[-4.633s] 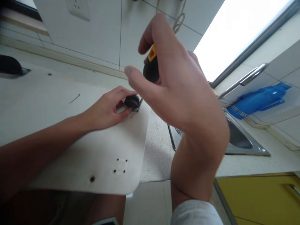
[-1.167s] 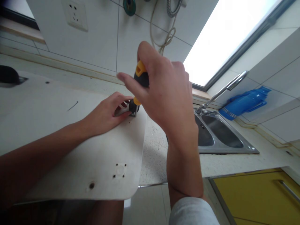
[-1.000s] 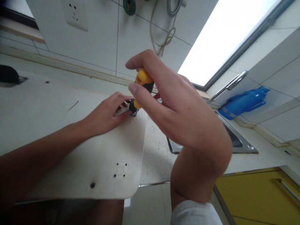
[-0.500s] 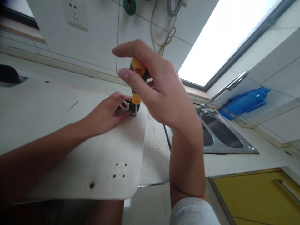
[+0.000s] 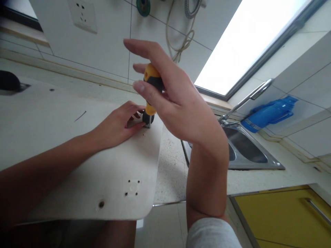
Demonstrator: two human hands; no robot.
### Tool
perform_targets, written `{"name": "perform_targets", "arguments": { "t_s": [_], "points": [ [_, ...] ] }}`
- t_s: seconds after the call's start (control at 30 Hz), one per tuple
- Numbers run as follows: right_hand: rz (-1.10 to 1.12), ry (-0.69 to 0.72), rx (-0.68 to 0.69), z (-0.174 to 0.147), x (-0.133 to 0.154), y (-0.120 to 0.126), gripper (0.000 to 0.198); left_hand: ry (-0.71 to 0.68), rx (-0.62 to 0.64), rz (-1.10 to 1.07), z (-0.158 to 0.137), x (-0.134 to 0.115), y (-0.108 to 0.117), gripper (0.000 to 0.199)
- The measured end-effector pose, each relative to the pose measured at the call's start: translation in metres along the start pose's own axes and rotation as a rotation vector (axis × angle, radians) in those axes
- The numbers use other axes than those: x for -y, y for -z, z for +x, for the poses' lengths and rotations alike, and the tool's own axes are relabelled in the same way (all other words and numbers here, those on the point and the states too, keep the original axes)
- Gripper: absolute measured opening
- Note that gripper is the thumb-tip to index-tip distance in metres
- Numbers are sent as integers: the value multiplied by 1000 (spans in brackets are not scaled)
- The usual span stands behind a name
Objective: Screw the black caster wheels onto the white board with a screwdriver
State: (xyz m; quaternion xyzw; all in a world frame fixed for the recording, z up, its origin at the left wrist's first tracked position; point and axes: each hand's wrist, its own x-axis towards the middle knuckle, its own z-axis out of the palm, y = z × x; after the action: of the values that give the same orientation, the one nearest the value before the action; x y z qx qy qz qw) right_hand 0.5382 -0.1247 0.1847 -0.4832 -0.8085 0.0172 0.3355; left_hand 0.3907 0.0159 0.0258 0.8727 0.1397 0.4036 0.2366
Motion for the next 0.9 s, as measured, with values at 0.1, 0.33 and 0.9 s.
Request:
{"name": "perform_targets", "arguments": {
  "t_s": [0.1, 0.33, 0.9],
  "points": [
    [-59, -19, -58, 1, 1, 1, 36, 7, 8, -8, -1, 0, 0, 41],
    [-373, -139, -255, 1, 13, -10, 22, 20, 17, -39, 0, -4, 2, 42],
    [101, -18, 63, 0, -11, 17, 43, 49, 34, -15, 1, -4, 2, 43]
  ]
}}
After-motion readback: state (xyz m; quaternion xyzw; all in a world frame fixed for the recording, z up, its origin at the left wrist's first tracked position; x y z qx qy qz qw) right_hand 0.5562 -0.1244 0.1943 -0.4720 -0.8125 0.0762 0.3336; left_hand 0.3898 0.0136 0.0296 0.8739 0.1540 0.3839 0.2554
